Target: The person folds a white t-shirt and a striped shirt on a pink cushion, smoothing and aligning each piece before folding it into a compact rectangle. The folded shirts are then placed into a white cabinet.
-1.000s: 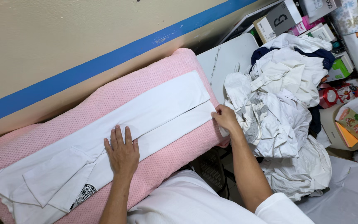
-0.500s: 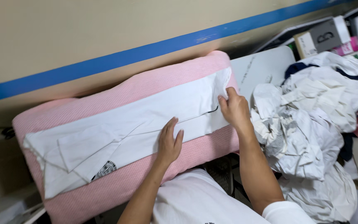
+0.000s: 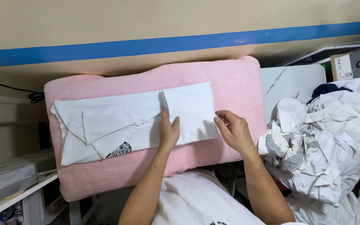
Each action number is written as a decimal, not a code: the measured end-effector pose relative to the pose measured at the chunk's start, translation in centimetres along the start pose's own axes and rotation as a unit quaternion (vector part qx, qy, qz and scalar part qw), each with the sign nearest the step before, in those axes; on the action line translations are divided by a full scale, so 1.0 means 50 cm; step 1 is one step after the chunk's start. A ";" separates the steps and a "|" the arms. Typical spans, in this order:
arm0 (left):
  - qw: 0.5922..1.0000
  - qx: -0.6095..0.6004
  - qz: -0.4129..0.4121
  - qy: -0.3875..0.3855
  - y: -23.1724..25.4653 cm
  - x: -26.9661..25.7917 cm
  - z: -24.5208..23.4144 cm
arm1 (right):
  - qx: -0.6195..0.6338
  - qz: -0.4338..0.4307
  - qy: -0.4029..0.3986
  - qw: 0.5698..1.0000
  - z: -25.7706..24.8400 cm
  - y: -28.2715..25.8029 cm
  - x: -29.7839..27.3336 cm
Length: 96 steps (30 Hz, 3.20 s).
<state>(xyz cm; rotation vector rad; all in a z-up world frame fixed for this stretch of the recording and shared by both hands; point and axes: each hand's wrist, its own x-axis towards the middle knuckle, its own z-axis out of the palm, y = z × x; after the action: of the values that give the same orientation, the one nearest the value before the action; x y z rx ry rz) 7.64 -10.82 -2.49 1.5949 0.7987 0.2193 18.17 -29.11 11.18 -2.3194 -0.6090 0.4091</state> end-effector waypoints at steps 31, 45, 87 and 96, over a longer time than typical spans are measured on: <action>0.782 0.579 0.195 -0.127 0.093 0.247 0.028 | -0.237 -0.071 0.001 0.969 0.199 0.232 -0.217; 0.880 0.440 0.176 -0.009 -0.062 -0.037 0.010 | 0.078 0.138 -0.033 0.987 0.125 0.057 0.082; 0.949 0.246 -0.073 0.182 -0.100 -0.036 -0.722 | -0.221 -0.331 -0.103 0.912 0.709 -0.458 0.004; 0.845 0.459 0.200 0.187 -0.088 -0.017 -0.619 | -0.127 -0.194 0.137 0.963 0.609 -0.304 -0.023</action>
<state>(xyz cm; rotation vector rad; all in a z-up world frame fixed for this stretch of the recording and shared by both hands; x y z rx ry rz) -12.10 13.33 0.04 2.6968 0.9207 0.5113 -1.08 -3.23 0.29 -2.3581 -0.9959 -0.1802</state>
